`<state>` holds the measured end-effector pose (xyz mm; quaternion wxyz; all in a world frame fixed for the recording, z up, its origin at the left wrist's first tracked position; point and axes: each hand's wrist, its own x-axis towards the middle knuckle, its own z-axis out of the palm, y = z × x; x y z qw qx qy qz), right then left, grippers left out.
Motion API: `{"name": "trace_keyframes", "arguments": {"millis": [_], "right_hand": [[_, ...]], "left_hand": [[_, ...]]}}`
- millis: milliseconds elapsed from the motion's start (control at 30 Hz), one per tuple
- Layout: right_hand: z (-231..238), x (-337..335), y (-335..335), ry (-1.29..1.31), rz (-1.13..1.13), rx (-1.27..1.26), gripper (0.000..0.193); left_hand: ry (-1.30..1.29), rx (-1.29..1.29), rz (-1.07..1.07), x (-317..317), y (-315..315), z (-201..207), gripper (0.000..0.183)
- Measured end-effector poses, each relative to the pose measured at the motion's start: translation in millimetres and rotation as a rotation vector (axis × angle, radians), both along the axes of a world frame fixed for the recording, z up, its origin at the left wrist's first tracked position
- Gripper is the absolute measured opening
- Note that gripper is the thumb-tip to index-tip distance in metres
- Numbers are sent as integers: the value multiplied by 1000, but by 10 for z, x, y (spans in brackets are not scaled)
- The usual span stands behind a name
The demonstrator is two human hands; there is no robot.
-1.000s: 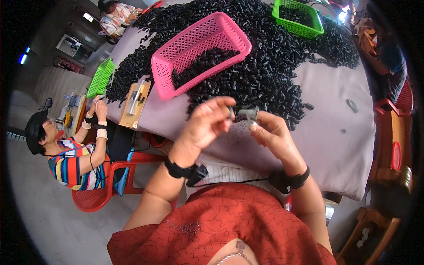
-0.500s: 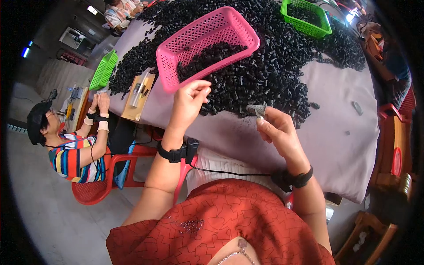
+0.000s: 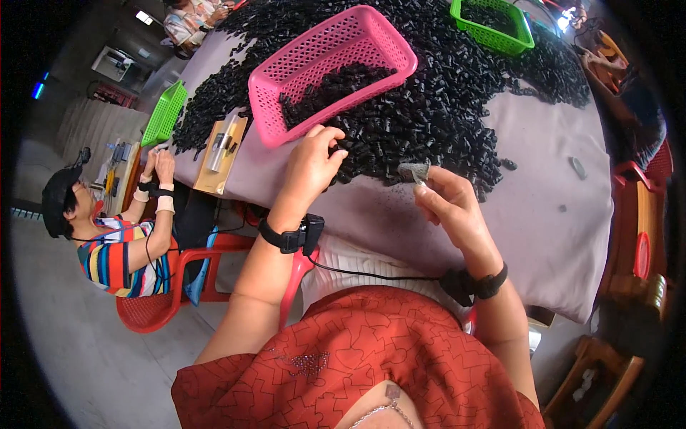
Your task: Manually assembling small black plastic components by hand at a workbench.
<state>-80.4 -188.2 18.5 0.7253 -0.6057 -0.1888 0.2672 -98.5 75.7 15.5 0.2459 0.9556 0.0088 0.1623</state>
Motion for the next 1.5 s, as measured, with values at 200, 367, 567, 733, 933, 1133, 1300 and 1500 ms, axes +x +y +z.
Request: {"name": "trace_keyframes", "arguments": {"millis": [200,367,567,733,933,1133,1300,1500], "right_hand": [[4,-9,-1,-13,2,-1,14],[-15,0,0,-1,-19,7,14],[-31,4,-6,-23,12,-25,15],[-44,11,-3,-8,7,-22,14],[7,-13,-22,11,21,-22,20],[93,-60,-43,-70,36,81,47],[127,-65,-37,-103,156,164,54],[93,-68,-26,-119,166,158,58]], "left_hand": [[-68,-446,-28,-20,-20,-68,11],[-43,-263,18,-23,58,-78,20],[-29,-23,-2,36,12,-91,33],[-2,-22,-50,90,56,-66,22],[-99,-256,-98,9,-41,-44,21],[361,-1263,-265,-229,-479,136,19],[542,-1683,-290,-322,-687,120,18],[598,-1833,-306,-337,-658,17,17]]}}
